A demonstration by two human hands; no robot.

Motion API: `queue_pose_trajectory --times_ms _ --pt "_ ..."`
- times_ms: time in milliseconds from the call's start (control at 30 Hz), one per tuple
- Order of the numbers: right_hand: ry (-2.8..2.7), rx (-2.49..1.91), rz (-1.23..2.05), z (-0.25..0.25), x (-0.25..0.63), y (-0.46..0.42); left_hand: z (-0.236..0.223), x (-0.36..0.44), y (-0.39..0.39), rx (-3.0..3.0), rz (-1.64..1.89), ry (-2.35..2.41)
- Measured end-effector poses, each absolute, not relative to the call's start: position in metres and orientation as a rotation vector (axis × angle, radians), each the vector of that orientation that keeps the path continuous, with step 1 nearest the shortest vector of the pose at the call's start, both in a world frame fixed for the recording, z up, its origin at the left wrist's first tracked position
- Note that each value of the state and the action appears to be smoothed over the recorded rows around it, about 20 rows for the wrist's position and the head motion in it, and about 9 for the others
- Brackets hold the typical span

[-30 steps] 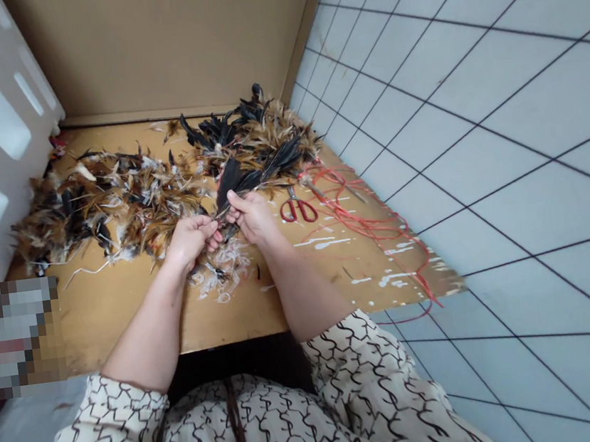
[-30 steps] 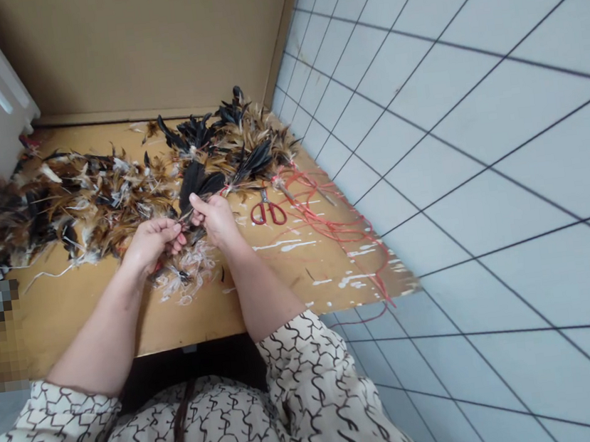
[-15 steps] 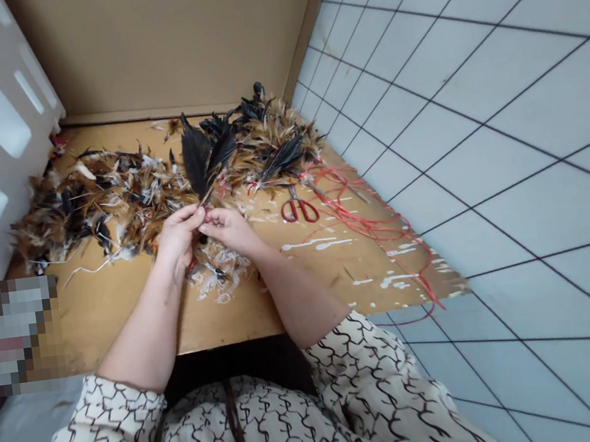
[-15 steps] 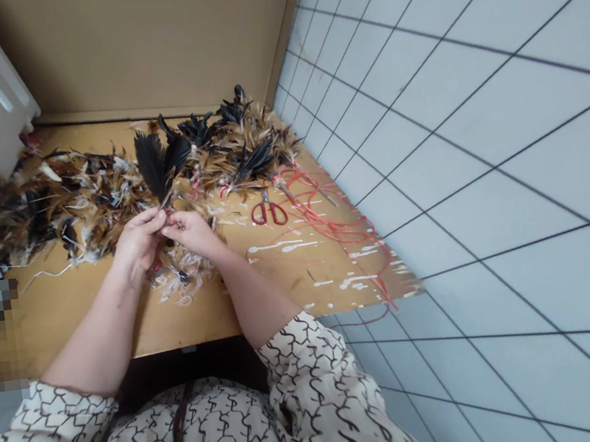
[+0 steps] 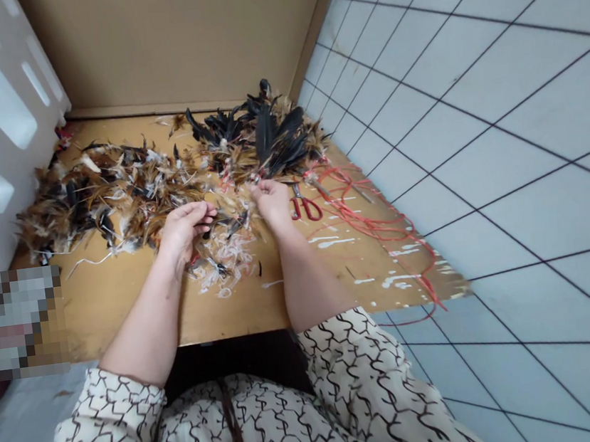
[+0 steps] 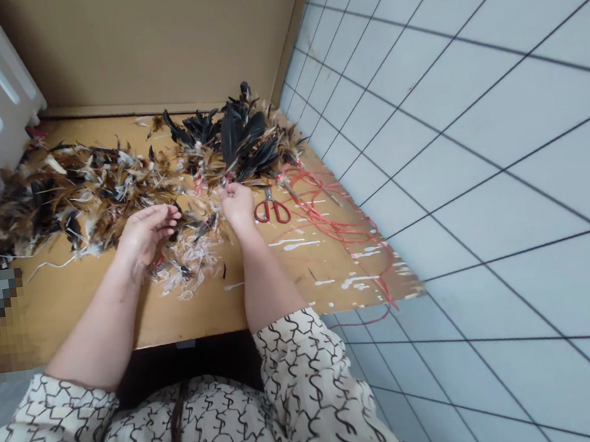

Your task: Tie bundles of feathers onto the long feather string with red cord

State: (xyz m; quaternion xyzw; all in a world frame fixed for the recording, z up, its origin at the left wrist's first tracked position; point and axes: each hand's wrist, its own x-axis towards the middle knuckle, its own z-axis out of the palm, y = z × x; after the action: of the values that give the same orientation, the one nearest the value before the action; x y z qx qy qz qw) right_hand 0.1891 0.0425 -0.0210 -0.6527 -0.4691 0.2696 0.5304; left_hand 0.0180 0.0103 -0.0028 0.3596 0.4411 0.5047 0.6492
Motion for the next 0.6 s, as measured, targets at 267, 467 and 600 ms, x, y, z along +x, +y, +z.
queue_pose_trajectory --times_ms 267,467,600 --pt "-1.146 -1.925 0.392 -0.021 0.207 0.048 0.000 0.011 0.013 0.748 1.220 1.011" --pt "-1.122 -1.878 0.321 -0.029 0.211 0.053 -0.001 0.010 0.015 0.742 1.259 1.062" --pt "-1.278 -1.719 0.391 -0.024 0.200 0.049 -0.001 0.012 0.013 0.769 1.305 1.098"
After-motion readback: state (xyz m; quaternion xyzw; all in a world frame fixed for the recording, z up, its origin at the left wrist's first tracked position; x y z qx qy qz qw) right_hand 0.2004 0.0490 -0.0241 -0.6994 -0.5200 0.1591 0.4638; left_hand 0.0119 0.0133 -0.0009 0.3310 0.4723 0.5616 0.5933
